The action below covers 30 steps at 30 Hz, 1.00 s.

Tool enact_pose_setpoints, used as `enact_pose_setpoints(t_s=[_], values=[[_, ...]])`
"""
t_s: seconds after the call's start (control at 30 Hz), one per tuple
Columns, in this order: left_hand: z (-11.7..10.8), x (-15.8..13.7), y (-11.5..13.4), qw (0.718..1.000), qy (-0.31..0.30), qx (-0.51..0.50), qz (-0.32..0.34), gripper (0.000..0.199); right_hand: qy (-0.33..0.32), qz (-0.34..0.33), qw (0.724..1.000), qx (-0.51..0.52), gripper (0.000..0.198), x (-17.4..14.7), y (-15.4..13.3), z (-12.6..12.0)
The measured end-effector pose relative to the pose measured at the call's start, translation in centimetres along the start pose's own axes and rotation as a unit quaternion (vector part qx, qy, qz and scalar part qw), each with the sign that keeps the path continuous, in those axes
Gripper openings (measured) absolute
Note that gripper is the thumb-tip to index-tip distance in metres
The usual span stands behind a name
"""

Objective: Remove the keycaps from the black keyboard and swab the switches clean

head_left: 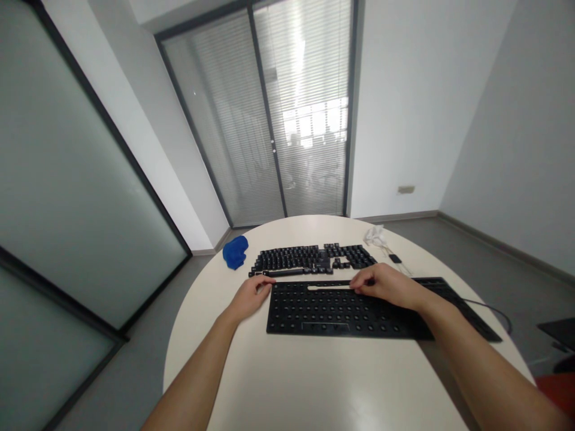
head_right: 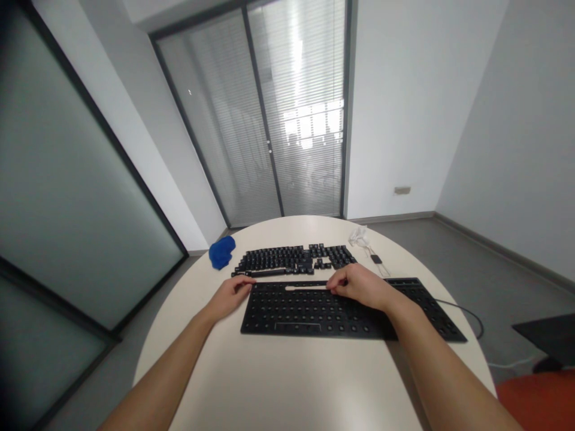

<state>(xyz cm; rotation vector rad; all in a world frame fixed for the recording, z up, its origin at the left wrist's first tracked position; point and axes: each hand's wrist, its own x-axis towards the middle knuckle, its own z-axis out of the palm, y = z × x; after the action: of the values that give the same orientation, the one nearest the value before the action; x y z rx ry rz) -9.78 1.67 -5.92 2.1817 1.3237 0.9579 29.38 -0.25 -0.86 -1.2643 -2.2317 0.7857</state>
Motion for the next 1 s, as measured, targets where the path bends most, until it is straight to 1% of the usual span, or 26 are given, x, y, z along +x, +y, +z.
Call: enact_pose_setpoints(t_s=[0.27, 0.63, 1.0], values=[[0.1, 0.0, -0.3, 1.0, 0.0, -0.003, 0.004, 0.022, -0.009, 0.022, 1.0, 0.002, 0.018, -0.1, 0.9, -0.4], [0.1, -0.1, -0.8, 1.0, 0.001, 0.001, 0.003, 0.024, -0.013, 0.062, 0.998, 0.014, 0.02, -0.4, 1.4, -0.9], [0.0, 0.0, -0.6, 1.0, -0.001, 0.0, 0.003, 0.025, -0.016, 0.055, 0.998, 0.028, 0.017, -0.4, 1.6, -0.6]])
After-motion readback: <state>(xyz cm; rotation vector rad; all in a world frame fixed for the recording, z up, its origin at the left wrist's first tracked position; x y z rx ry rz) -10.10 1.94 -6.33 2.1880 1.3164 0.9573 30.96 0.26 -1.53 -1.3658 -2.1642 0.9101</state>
